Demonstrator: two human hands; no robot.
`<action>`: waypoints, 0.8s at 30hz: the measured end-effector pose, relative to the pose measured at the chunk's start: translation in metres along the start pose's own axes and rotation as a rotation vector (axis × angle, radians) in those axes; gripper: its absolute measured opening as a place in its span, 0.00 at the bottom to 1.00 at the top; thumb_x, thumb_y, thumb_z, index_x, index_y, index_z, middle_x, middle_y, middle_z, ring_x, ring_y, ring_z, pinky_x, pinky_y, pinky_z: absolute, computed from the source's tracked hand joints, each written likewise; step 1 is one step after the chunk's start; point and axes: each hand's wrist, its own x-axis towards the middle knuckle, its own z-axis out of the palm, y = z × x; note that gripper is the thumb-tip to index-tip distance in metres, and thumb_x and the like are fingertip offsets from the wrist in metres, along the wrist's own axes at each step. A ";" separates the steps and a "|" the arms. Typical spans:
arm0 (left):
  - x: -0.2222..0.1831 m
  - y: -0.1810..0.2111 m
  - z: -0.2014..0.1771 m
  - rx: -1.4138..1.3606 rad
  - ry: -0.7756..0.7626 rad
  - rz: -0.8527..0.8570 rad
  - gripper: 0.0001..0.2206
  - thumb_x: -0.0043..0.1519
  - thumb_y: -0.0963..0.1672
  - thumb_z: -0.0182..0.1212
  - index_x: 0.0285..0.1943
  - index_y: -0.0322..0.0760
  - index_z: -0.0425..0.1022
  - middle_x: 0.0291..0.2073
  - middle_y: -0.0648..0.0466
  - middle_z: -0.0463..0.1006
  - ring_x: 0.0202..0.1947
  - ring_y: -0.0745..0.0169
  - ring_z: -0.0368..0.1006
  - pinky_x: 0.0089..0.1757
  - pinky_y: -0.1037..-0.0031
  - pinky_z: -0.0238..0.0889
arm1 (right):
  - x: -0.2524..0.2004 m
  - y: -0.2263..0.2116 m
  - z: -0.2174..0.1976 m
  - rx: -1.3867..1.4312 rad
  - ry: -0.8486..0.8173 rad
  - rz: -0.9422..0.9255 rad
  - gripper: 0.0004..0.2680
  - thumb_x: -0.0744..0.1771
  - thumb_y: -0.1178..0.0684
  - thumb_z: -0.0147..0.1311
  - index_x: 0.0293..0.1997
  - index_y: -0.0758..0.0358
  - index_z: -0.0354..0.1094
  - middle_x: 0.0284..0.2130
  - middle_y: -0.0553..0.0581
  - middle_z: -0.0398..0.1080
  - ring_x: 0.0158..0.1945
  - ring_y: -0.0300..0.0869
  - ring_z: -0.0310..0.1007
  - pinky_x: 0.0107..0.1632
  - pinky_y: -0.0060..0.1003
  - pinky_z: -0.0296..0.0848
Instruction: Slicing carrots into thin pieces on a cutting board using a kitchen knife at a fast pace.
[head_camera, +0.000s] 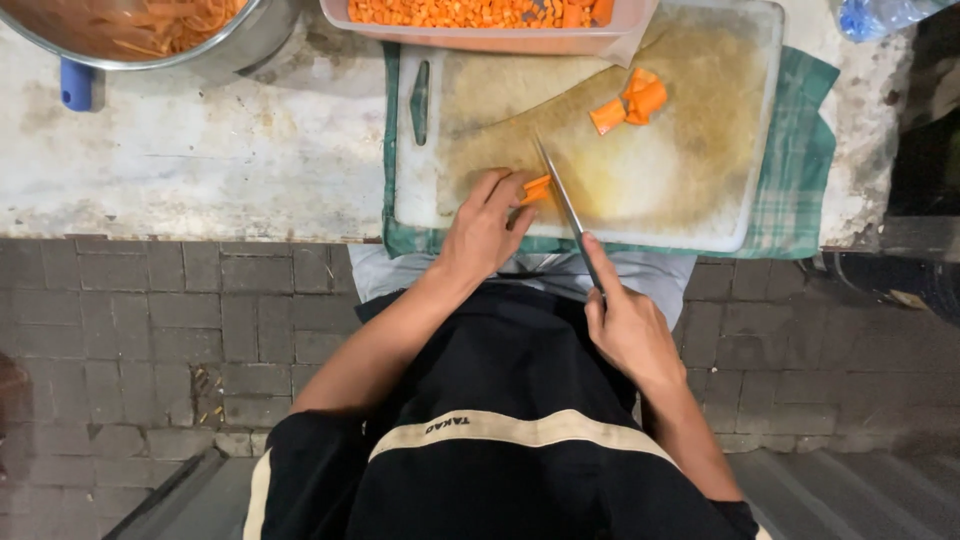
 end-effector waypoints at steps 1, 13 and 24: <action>-0.001 0.003 -0.001 -0.010 0.005 0.004 0.17 0.55 0.37 0.68 0.53 0.34 0.73 0.38 0.55 0.70 0.34 0.61 0.77 0.33 0.76 0.75 | -0.001 0.000 0.000 -0.015 -0.013 -0.016 0.26 0.66 0.57 0.41 0.75 0.38 0.42 0.26 0.75 0.74 0.29 0.67 0.75 0.31 0.57 0.70; 0.021 0.022 -0.024 0.183 -0.010 -0.008 0.26 0.56 0.49 0.72 0.57 0.28 0.71 0.49 0.42 0.70 0.47 0.44 0.71 0.39 0.63 0.74 | 0.002 -0.001 -0.014 0.010 0.003 -0.055 0.26 0.66 0.58 0.42 0.75 0.42 0.45 0.21 0.74 0.73 0.22 0.64 0.73 0.25 0.53 0.66; 0.012 -0.012 -0.012 -0.034 -0.149 0.202 0.20 0.56 0.40 0.69 0.58 0.33 0.74 0.47 0.45 0.77 0.51 0.46 0.73 0.53 0.65 0.66 | 0.003 0.009 -0.008 0.025 -0.012 -0.109 0.26 0.65 0.58 0.44 0.74 0.43 0.47 0.19 0.70 0.72 0.26 0.65 0.74 0.26 0.54 0.65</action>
